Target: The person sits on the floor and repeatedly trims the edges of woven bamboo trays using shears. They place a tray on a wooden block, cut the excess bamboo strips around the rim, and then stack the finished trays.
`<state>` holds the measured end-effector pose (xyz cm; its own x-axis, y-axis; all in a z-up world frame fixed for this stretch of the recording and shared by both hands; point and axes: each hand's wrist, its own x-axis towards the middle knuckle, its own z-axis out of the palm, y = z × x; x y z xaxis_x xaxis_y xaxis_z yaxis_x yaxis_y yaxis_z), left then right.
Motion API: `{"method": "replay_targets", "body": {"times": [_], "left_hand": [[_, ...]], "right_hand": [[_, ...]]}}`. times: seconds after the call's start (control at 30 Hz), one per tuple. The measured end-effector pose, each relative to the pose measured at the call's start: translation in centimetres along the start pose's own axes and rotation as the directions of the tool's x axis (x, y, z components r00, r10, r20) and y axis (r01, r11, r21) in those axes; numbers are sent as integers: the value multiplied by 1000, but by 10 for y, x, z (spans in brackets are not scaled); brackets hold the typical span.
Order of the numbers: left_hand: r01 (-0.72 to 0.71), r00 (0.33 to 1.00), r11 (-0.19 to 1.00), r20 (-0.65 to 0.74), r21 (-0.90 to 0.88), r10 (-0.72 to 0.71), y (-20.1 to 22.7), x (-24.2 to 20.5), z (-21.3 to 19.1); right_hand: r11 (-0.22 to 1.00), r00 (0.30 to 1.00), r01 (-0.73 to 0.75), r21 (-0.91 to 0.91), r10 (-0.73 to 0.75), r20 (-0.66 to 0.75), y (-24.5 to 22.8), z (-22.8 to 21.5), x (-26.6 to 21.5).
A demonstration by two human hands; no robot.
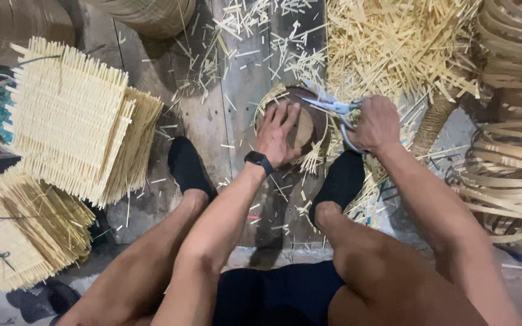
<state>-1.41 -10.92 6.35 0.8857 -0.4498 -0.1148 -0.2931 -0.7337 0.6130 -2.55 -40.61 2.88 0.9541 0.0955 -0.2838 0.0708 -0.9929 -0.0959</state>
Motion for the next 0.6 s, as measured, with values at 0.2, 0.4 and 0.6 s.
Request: {"method": "replay_targets", "body": {"times": [0.2, 0.4, 0.6], "left_hand": [[-35, 984, 999, 173, -4, 35, -8, 0, -13], [-154, 960, 986, 245, 67, 133, -14, 1, -12], [210, 972, 977, -96, -47, -214, 12, -5, 3]], "right_hand": [[1000, 994, 11, 25, -13, 111, 1, 24, 3], [1000, 974, -21, 18, 16, 224, 2, 11, 5], [995, 995, 96, -9, -96, 29, 0, -4, 14]]}}
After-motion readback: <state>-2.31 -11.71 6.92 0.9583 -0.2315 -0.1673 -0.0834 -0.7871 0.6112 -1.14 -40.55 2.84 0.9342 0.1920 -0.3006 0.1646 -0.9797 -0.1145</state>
